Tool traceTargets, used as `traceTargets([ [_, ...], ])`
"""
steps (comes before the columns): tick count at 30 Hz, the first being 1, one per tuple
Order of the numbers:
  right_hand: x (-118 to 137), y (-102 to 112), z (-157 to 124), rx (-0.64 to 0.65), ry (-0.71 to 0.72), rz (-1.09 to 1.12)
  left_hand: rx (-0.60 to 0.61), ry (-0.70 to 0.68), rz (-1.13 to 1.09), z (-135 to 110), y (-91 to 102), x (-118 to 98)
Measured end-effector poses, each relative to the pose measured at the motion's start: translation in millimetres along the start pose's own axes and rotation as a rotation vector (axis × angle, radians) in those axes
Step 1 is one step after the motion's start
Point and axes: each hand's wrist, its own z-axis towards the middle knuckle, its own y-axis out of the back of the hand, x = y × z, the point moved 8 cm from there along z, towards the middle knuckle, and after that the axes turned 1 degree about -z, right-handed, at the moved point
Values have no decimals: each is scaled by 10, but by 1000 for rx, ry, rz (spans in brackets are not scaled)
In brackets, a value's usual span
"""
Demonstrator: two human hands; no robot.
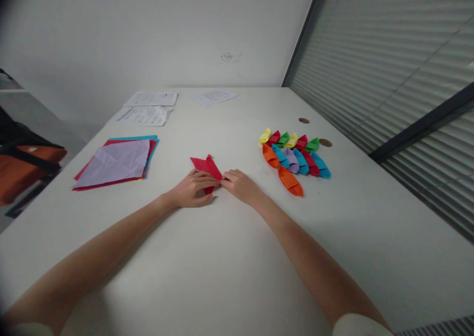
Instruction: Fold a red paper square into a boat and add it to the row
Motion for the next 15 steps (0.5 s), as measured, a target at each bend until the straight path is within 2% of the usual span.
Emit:
traceTargets([
  [7,-63,-36,29,3,-13,107,-138,70,-139,24,52,129],
  [15,-104,-79,46,-32,-7,194,-113,110,-91,48,-29,246],
])
